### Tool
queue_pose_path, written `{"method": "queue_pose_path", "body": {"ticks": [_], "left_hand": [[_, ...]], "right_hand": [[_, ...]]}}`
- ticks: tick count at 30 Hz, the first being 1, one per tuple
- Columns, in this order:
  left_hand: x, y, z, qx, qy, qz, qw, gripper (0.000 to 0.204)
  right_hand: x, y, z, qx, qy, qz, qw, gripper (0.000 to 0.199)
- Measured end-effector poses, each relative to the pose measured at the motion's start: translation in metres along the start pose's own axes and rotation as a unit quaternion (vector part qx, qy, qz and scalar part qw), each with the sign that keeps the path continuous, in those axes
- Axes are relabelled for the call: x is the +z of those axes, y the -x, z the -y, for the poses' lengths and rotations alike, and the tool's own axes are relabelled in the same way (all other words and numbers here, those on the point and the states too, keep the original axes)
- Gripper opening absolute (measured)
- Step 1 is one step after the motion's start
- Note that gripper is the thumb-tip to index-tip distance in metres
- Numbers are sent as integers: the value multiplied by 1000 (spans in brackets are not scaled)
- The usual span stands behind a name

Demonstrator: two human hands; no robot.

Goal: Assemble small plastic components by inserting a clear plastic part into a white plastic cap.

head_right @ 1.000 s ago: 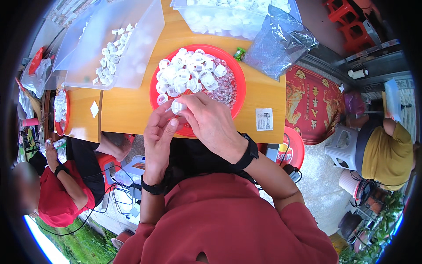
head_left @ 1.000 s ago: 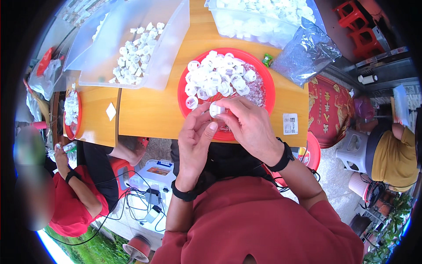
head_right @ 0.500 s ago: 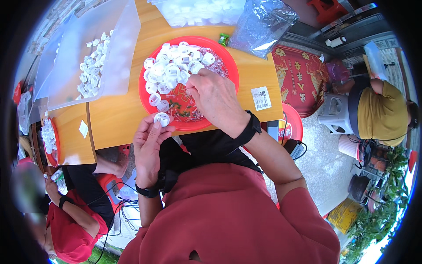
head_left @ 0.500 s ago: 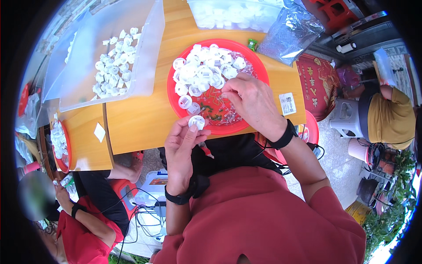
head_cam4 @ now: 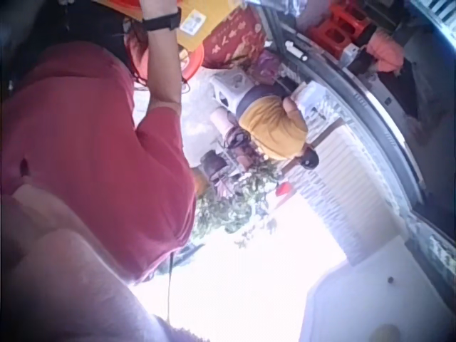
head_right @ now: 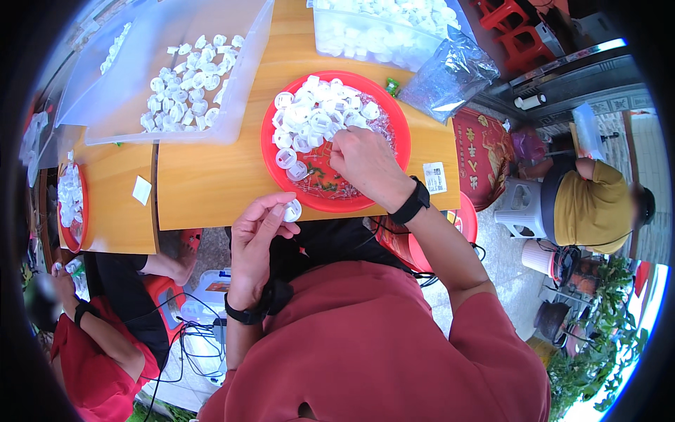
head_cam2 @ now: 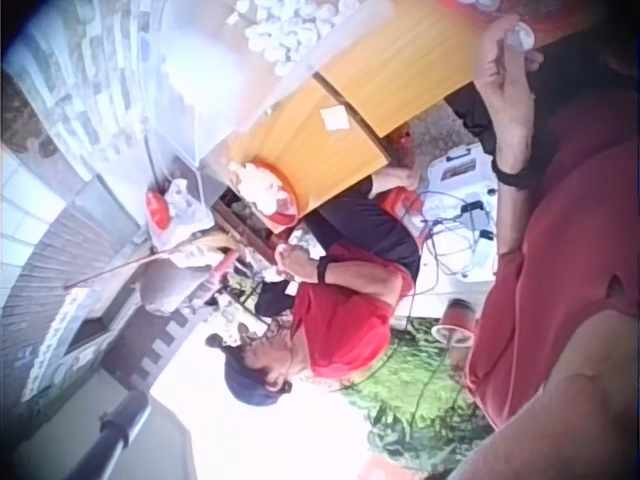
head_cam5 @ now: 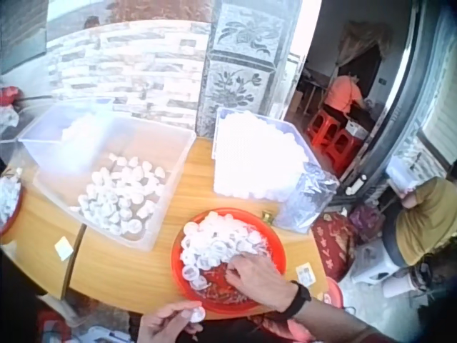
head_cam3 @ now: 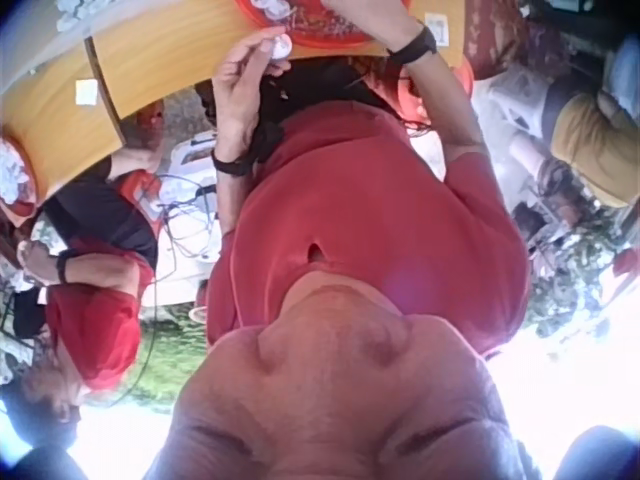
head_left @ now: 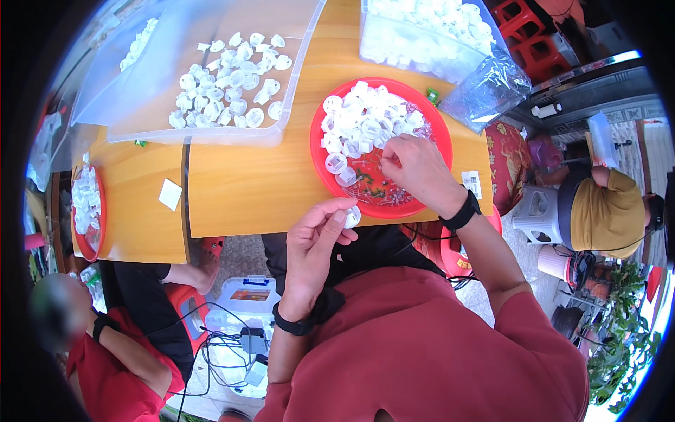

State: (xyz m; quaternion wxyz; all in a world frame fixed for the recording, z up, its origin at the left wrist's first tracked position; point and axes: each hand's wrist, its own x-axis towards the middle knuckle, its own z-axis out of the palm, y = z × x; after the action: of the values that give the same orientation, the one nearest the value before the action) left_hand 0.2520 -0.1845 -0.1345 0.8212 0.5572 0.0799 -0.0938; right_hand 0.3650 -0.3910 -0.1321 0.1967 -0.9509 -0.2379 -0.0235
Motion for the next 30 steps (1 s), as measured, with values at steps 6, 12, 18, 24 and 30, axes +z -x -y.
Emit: {"method": "queue_pose_path", "body": {"ticks": [6, 12, 18, 24, 30], "left_hand": [[25, -14, 5, -2, -21, -5, 1000, 21], [46, -25, 13, 51, -20, -17, 998, 15], [65, -23, 8, 66, -35, -16, 997, 11], [68, -28, 3, -4, -6, 2, 1000, 9], [64, -29, 5, -20, 20, 19, 999, 11]], "right_hand": [[-29, 27, 30, 18, -186, -26, 982, 7], [-36, 40, 34, -95, -183, -147, 967, 17], [-39, 50, 25, -122, -195, -171, 958, 31], [-38, 57, 6, -147, -196, -198, 949, 27], [-36, 56, -1, -166, -205, -191, 945, 19]]}}
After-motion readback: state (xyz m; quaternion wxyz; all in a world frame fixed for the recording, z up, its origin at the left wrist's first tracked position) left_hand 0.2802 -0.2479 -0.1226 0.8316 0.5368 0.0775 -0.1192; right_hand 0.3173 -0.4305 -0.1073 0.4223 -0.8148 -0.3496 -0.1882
